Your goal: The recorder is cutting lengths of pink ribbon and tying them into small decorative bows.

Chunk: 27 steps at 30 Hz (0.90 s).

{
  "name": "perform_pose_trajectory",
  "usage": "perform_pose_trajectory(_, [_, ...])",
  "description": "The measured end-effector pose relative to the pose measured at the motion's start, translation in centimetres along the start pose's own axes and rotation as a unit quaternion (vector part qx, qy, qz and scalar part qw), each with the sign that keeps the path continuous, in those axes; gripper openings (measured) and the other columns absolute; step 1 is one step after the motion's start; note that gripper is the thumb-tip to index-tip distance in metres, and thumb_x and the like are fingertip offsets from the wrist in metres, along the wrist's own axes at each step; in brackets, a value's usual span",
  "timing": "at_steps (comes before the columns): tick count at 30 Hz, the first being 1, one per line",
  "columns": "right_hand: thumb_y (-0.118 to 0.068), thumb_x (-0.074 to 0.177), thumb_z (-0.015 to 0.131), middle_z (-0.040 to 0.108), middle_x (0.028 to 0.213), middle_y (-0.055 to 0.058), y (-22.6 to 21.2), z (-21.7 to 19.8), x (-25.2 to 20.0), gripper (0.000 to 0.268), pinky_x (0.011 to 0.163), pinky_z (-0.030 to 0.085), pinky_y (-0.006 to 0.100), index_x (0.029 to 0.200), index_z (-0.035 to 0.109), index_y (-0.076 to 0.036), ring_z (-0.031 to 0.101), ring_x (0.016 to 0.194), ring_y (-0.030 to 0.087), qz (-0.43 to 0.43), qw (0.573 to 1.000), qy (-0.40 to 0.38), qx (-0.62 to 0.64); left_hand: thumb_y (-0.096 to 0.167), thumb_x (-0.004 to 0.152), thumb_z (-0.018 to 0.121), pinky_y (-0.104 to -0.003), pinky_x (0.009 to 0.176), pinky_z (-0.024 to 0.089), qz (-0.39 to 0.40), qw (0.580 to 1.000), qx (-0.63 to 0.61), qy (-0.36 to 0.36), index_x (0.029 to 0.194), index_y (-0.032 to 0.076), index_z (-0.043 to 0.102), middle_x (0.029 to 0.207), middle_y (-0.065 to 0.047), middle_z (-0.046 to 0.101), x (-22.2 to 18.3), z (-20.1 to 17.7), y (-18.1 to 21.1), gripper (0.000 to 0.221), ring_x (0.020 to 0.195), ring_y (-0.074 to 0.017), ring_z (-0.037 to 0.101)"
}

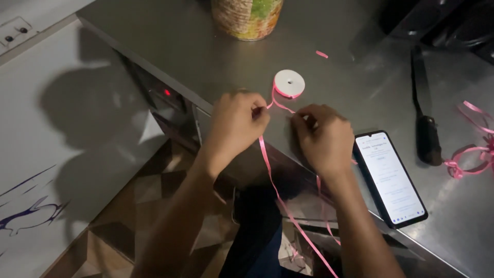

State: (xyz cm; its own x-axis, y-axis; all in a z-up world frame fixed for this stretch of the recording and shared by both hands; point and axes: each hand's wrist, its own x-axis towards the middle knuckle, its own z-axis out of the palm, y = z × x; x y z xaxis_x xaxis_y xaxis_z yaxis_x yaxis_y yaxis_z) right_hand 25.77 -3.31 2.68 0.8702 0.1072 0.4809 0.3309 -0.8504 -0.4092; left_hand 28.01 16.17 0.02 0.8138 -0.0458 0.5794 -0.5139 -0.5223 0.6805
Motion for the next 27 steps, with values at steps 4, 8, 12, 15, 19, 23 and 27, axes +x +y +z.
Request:
perform_pose_trajectory(4, [-0.017,0.089,0.077,0.074,0.092,0.013,0.7,0.3,-0.1,0.014,0.067,0.055,0.040,0.099,0.076,-0.007,0.071,0.073,0.029,-0.024,0.999,0.023,0.004,0.010,0.076,0.074,-0.039,0.065,0.056,-0.016,1.000,-0.005,0.001,0.078,0.004,0.073,0.076,-0.012,0.072,0.0,0.2,-0.1,0.006,0.068,-0.0287,0.072])
perform_pose_trajectory(8, [-0.016,0.088,0.079,0.072,0.085,0.014,-0.3,-0.5,-0.1,0.017,0.065,0.053,0.039,0.100,0.076,-0.005,0.069,0.068,0.028,-0.030,0.999,0.018,0.008,0.012,0.077,0.076,-0.037,0.063,0.056,-0.020,1.000,-0.010,0.006,0.079,0.004,0.073,0.076,-0.011,0.072,0.0,-0.1,0.7,0.009,0.067,-0.0266,0.072])
perform_pose_trajectory(12, [-0.012,0.088,0.076,0.066,0.076,0.009,-1.6,-2.6,-2.0,0.025,0.059,0.048,0.031,0.113,0.073,-0.006,0.059,0.060,0.016,0.061,0.992,-0.010,0.111,0.021,0.082,0.080,-0.034,0.062,0.056,-0.029,0.998,-0.055,0.016,0.087,0.004,0.074,0.078,-0.011,0.073,-0.4,-0.4,0.7,0.019,0.067,-0.0227,0.074])
perform_pose_trajectory(15, [-0.008,0.093,0.069,0.063,0.077,0.003,-1.4,-5.2,-5.5,0.022,0.058,0.044,0.026,0.115,0.073,-0.005,0.052,0.063,0.009,0.079,0.980,-0.014,0.181,0.023,0.089,0.078,-0.032,0.064,0.056,-0.020,0.996,-0.081,0.034,0.098,0.003,0.074,0.081,-0.012,0.074,-0.3,-0.3,-0.4,0.022,0.070,-0.0195,0.075])
perform_pose_trajectory(19, [-0.007,0.097,0.066,0.065,0.083,-0.003,-0.9,-9.3,-11.8,0.017,0.065,0.045,0.021,0.112,0.071,-0.001,0.053,0.073,0.003,0.075,0.971,-0.001,0.226,0.020,0.098,0.070,-0.031,0.063,0.054,-0.046,0.996,-0.066,0.031,0.114,0.004,0.073,0.084,-0.012,0.074,-1.2,-0.2,1.7,0.023,0.069,-0.0172,0.072])
perform_pose_trajectory(23, [-0.007,0.097,0.071,0.057,0.070,0.001,2.4,-13.0,-17.4,0.021,0.054,0.035,0.023,0.116,0.079,-0.003,0.044,0.062,0.005,0.187,0.951,-0.022,0.244,0.019,0.104,0.065,-0.032,0.069,0.054,-0.035,0.987,-0.154,0.021,0.121,0.005,0.071,0.090,-0.008,0.074,-7.0,1.1,10.7,0.023,0.076,-0.0179,0.067])
perform_pose_trajectory(27, [-0.006,0.095,0.063,0.068,0.086,-0.002,3.8,-18.1,-20.5,0.022,0.062,0.045,0.020,0.115,0.073,-0.002,0.057,0.074,0.004,0.251,0.892,-0.032,0.374,0.023,0.101,0.065,-0.028,0.076,0.056,-0.025,0.922,-0.334,-0.194,0.126,0.005,0.065,0.106,-0.005,0.071,-14.7,5.6,19.9,0.031,0.093,-0.0133,0.069])
